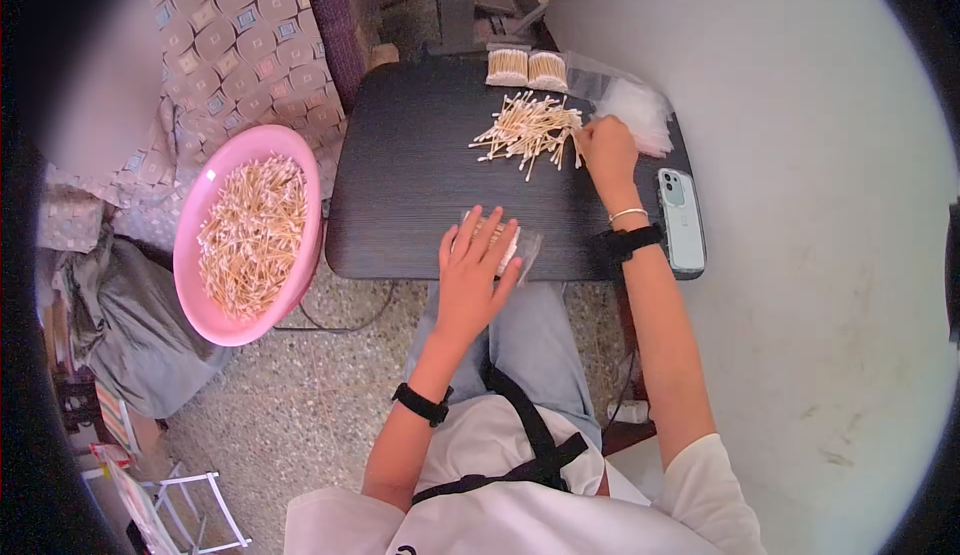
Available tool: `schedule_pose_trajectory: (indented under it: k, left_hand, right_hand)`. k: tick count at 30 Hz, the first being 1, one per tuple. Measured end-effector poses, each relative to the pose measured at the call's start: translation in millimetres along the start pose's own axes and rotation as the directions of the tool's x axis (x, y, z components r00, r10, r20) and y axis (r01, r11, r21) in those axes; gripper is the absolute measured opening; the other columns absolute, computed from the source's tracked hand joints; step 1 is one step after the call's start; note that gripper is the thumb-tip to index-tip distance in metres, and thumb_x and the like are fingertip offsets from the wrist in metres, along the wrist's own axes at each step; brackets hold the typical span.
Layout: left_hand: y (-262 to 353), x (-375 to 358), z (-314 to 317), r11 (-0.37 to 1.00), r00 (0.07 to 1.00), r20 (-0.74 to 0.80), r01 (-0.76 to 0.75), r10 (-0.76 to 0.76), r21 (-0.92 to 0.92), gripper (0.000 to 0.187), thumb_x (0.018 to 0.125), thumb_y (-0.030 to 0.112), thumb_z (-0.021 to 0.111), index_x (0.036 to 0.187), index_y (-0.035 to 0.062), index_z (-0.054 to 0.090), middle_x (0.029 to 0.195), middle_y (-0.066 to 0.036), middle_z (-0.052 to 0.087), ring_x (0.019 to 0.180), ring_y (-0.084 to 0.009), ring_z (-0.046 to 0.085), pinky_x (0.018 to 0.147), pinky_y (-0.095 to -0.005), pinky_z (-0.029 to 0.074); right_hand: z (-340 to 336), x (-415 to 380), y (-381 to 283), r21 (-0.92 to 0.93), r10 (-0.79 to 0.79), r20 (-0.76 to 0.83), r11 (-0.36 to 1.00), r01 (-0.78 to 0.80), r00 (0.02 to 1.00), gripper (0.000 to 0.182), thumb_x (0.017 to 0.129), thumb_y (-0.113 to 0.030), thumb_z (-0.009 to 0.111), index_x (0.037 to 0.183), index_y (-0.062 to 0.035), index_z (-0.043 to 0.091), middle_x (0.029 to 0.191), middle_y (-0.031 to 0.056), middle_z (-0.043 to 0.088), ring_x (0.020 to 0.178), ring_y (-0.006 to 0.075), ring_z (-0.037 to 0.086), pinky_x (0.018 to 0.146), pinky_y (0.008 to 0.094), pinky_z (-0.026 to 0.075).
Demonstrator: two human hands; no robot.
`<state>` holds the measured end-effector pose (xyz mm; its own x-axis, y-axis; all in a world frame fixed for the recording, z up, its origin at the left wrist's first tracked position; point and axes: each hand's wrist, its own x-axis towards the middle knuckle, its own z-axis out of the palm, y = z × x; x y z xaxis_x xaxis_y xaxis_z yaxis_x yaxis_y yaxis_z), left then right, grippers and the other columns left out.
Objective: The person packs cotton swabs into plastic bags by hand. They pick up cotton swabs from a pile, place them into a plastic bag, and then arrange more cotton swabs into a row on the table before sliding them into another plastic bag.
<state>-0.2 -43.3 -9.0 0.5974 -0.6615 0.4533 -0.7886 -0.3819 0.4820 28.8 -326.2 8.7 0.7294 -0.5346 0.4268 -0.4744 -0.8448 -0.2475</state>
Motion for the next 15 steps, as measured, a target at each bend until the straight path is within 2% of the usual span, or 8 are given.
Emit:
schedule_pose_trajectory:
  k: [2,5,8,11,12,13,15]
  left_hand:
    - [-0.5,-0.1,0.5,1.0,1.0,-0.006,-0.001,0.001,-0.003,0.044,0.092,0.025,0.061,0.134,0.012,0.057,0.146,-0.009,0.047,0.139,-0.0327,0.036,0.112,-0.051,0.026]
    - [-2.1,-0.6,3.5,1.0,1.0,-0.013,-0.003,0.003,-0.004,0.044,0.093,0.026,0.06,0.134,0.0122,0.057,0.146,-0.009,0.047,0.138,-0.0329,0.036,0.112,-0.0511,0.026]
    - [-2.7,-1.3,4.6,1.0,1.0,-0.014,-0.003,0.003,0.003,0.044,0.093,0.027,0.059,0.134,0.0124,0.056,0.146,-0.008,0.047,0.138,-0.0329,0.036,0.112,-0.0514,0.025]
    - [-3.0,-1.4,3.8,1.0,1.0,-0.011,0.0,0.0,-0.002,0.044,0.093,0.027,0.059,0.135,0.0124,0.056,0.146,-0.008,0.047,0.139,-0.0326,0.036,0.112,-0.0516,0.025]
    - [-2.2,-1.1,2.7,1.0,1.0,-0.009,0.002,-0.002,-0.004,0.044,0.093,0.027,0.058,0.135,0.0124,0.056,0.146,-0.008,0.047,0.139,-0.0324,0.035,0.112,-0.0516,0.025]
    - [-2.1,-1.3,2.2,1.0,1.0,-0.005,0.004,-0.004,-0.007,0.044,0.093,0.027,0.058,0.135,0.0125,0.056,0.146,-0.008,0.047,0.139,-0.0323,0.035,0.112,-0.0517,0.025]
    - [-4.7,-0.7,4.1,1.0,1.0,-0.002,0.008,-0.008,-0.028,0.046,0.092,0.03,0.06,0.135,0.0127,0.056,0.146,-0.008,0.047,0.14,-0.0318,0.034,0.113,-0.0533,0.023]
  right_hand:
    - [-4.3,3.1,6.8,-0.06,-0.04,-0.031,0.997,0.038,0.999,0.022,0.083,-0.024,0.067,0.079,-0.0027,0.07,0.085,0.018,0.066,0.082,0.0367,0.067,0.07,0.046,0.055]
    - [-14.7,6.7,15.6,-0.137,-0.004,-0.042,0.991,-0.002,0.999,0.023,0.087,-0.023,0.062,0.078,-0.0028,0.069,0.083,0.0195,0.068,0.079,0.0378,0.068,0.07,0.0475,0.054]
    - [-34.3,2.4,23.9,-0.225,0.084,0.019,0.971,-0.077,0.996,0.024,0.089,-0.023,0.058,0.081,-0.0024,0.068,0.081,0.0215,0.068,0.077,0.0384,0.068,0.07,0.048,0.054]
    - [-60.9,-16.6,31.1,-0.187,0.034,0.002,0.982,-0.033,0.999,0.025,0.091,-0.023,0.057,0.085,-0.0013,0.067,0.084,0.0227,0.068,0.076,0.0385,0.068,0.07,0.0477,0.054]
    - [-67.4,-24.0,33.7,-0.166,0.005,0.008,0.986,-0.004,1.0,0.023,0.092,-0.02,0.055,0.088,-0.0005,0.066,0.079,0.0211,0.068,0.072,0.0342,0.069,0.066,0.0438,0.053]
    - [-81.9,-34.6,25.5,0.019,0.051,0.107,0.998,-0.054,0.993,0.022,0.093,-0.019,0.055,0.088,-0.0004,0.066,0.076,0.0193,0.067,0.07,0.0318,0.069,0.064,0.0421,0.053]
    - [-115.8,-62.8,4.6,0.357,0.09,0.316,0.911,-0.207,0.944,0.021,0.093,-0.016,0.053,0.088,-0.0003,0.066,0.069,0.0159,0.066,0.065,0.0269,0.068,0.061,0.0388,0.051]
